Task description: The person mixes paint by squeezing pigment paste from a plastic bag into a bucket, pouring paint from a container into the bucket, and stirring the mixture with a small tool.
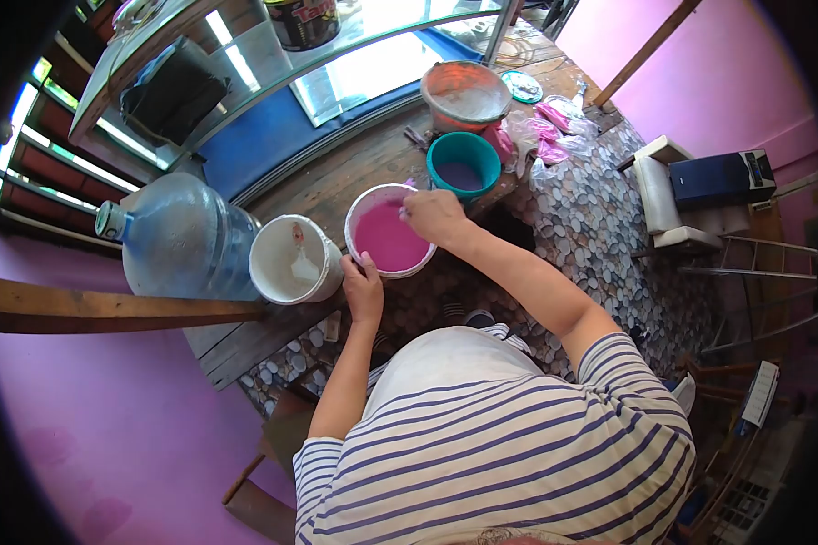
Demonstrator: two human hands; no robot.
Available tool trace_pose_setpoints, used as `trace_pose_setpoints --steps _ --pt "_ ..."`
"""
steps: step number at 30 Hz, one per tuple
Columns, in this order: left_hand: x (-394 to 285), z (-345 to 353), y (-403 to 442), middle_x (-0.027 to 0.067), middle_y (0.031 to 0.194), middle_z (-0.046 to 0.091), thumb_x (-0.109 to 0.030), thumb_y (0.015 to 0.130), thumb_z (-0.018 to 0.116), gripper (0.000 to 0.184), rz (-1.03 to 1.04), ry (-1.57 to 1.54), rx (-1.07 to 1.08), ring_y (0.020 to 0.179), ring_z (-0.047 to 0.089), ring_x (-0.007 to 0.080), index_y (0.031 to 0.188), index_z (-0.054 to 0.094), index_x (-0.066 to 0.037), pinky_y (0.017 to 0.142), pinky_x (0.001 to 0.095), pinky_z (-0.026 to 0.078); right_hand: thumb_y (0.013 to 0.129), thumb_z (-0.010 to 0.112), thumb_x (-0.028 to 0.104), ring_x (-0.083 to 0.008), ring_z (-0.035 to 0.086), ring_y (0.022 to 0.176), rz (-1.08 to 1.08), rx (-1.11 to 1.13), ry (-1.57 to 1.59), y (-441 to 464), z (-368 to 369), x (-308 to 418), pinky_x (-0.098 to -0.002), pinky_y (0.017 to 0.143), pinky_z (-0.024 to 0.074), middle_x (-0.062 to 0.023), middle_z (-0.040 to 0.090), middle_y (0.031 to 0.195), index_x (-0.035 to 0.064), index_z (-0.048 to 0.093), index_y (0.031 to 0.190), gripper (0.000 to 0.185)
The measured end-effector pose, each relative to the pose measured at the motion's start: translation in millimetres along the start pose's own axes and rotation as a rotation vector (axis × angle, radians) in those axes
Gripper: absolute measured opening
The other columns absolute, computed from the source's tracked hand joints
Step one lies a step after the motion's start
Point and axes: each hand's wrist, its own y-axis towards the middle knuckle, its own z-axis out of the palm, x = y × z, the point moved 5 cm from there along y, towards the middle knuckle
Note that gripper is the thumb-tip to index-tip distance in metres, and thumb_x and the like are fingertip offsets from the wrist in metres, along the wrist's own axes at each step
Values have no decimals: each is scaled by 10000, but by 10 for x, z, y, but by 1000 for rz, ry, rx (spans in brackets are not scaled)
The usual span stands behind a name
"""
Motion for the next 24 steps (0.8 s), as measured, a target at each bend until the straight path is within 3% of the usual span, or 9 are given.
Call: trace_pose_setpoints --steps 3,5,6,8,11,13,15,20,24 --pt "73 13 15 254 850 638 -306 1045 520 323 -50 -10 24 795 634 439 1080 474 12 709 496 473 856 651 293 -350 723 860 -50 65 87 -72 33 5 -468 784 563 -175 734 881 58 760 858 259" --pt "80 19 16 252 849 642 -305 1045 521 323 -73 -3 25 792 639 434 1082 475 12 706 495 474 848 664 285 -345 725 856 98 -153 7 -70 -80 -55 -458 784 566 -173 734 877 53 758 847 251" --pt "98 39 24 252 849 642 -305 1045 521 323 -66 -10 28 792 639 434 1082 475 12 706 495 474 848 664 285 -345 725 856 102 -160 0 -79 -95 -75 -458 784 566 -173 734 877 53 758 847 251" --pt "153 54 24 246 841 639 -311 1045 523 327 -66 -14 23 788 640 430 1082 479 10 705 496 474 865 667 302 -335 728 862 -52 1 44 -100 -16 -12 -443 769 573 -181 734 881 43 756 860 274" --pt "149 34 19 239 834 637 -316 1045 525 330 -47 -4 21 781 639 426 1082 482 9 704 496 475 895 648 318 -331 730 853 107 -85 -22 -123 -46 -43 -434 757 577 -186 733 882 43 752 884 295" --pt "198 57 33 237 831 636 -318 1044 527 332 -33 -2 13 775 638 423 1082 483 8 703 496 475 901 646 328 -333 730 843 46 -60 0 -118 2 -59 -435 756 577 -184 733 886 49 752 895 299" --pt "207 57 48 158 738 649 -296 1048 533 307 86 8 -35 602 674 254 1038 479 6 561 391 512 907 644 338 -336 730 832 -11 -32 26 -137 2 -30 -436 755 577 -182 733 890 55 751 907 303" --pt "161 40 40 160 731 646 -296 1048 534 309 91 16 -32 596 671 263 1041 479 8 567 394 506 898 661 340 -333 725 865 162 -73 2 -171 -110 -38 -441 771 571 -176 730 879 58 750 908 296" --pt "157 25 59 177 765 643 -312 1044 541 331 52 3 11 649 667 299 1051 480 13 603 422 500 899 661 341 -328 722 883 27 34 62 -209 -46 58 -445 775 568 -169 732 884 53 749 910 302"
